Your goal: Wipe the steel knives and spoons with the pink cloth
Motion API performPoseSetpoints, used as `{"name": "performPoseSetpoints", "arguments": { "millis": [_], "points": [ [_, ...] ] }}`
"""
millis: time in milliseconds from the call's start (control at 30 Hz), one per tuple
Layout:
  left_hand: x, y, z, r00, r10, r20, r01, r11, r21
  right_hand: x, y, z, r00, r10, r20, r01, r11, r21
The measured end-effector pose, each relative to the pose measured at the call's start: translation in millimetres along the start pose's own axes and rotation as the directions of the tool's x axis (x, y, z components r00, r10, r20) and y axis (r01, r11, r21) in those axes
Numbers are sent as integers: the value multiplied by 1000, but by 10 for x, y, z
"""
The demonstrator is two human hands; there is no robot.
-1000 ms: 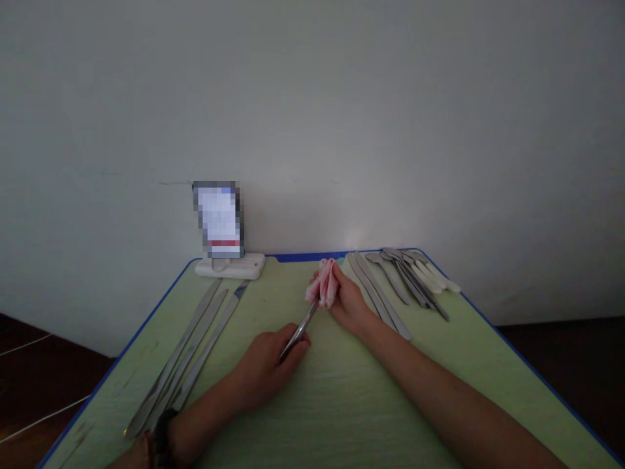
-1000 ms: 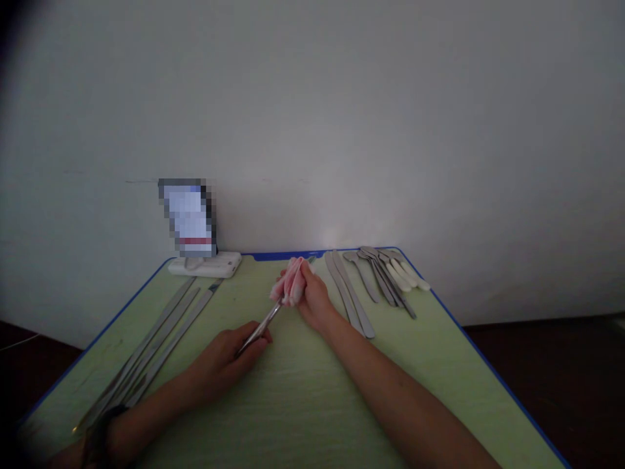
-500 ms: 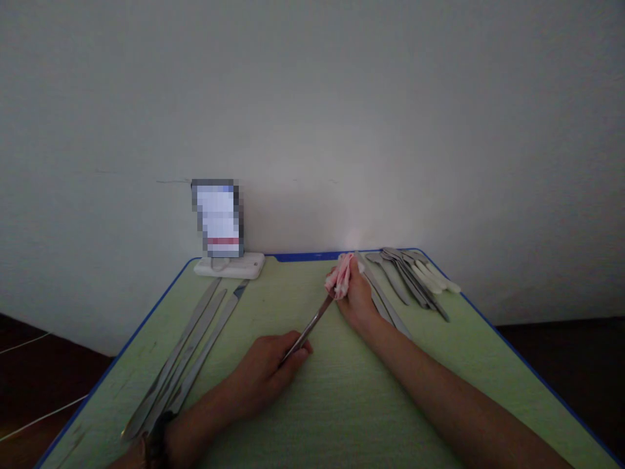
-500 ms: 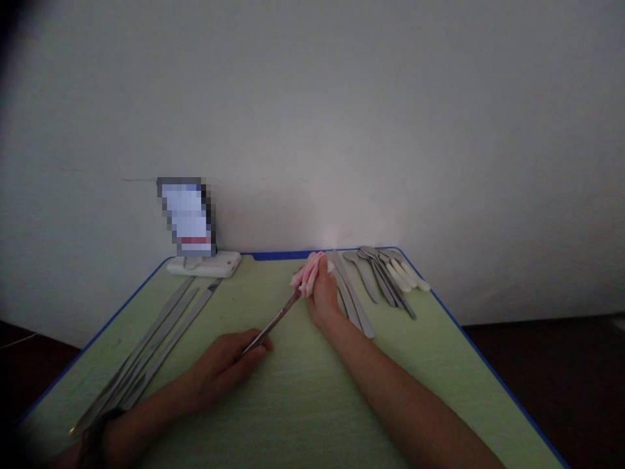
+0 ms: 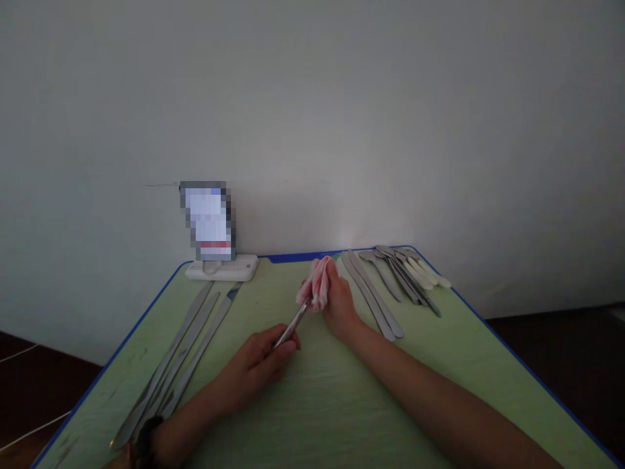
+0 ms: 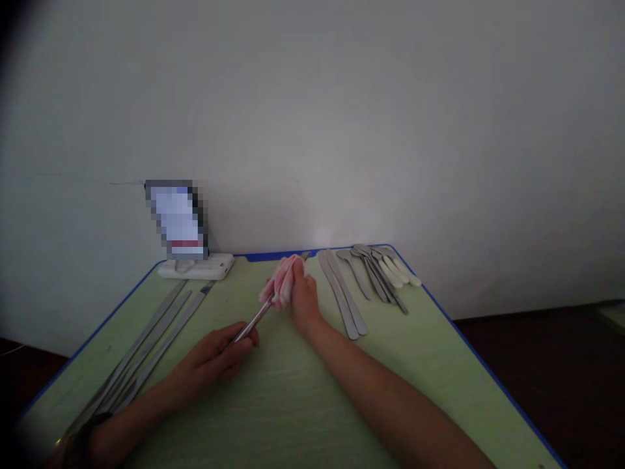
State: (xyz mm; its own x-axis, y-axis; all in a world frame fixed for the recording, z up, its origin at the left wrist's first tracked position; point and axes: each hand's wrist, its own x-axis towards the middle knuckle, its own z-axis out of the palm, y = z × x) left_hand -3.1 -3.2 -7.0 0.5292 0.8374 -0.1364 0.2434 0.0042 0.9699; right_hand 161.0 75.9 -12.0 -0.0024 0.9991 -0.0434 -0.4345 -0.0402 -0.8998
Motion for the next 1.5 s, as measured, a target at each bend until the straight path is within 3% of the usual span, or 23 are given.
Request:
{"name": "performPoseSetpoints", "arguments": {
  "millis": [100,233,433,567,767,900,1067,1267,1500],
  "points": [
    [-11,29,-17,999,8,43,-10,999,34,105,-79,-93,993,-61,-96,67,996,58],
    [-3,77,-15,999,-3,37,-1,995,100,147,-135,-138,989,-74,-130,85,993,79],
    [19,97,25,998,-39,-45,47,984,175,-5,-44,-26,995,-89,-53,87,996,-28],
    [31,55,24,992,-47,-113,61,991,117,-90,9,50,1000,-12,-6,11,996,-90],
    [49,-41,-54,999,13,-42,-15,998,-58,-30,-43,37,982,170,76,-184,954,238],
    [10,27,-75,1000,-4,24,6,997,-83,-4,-71,12,976,206,68,-217,914,343],
    [-15,104,-70,996,8,84,-3,998,-63,-28,-79,24,966,228,123,-255,924,286],
    [9,9,-44,998,52,29,-51,998,-33,-11,-59,14,956,231,179,-270,933,238],
    [21,-1,-7,999,46,-15,-45,998,52,-40,-43,8,956,260,135,-279,949,144]
  ]
}}
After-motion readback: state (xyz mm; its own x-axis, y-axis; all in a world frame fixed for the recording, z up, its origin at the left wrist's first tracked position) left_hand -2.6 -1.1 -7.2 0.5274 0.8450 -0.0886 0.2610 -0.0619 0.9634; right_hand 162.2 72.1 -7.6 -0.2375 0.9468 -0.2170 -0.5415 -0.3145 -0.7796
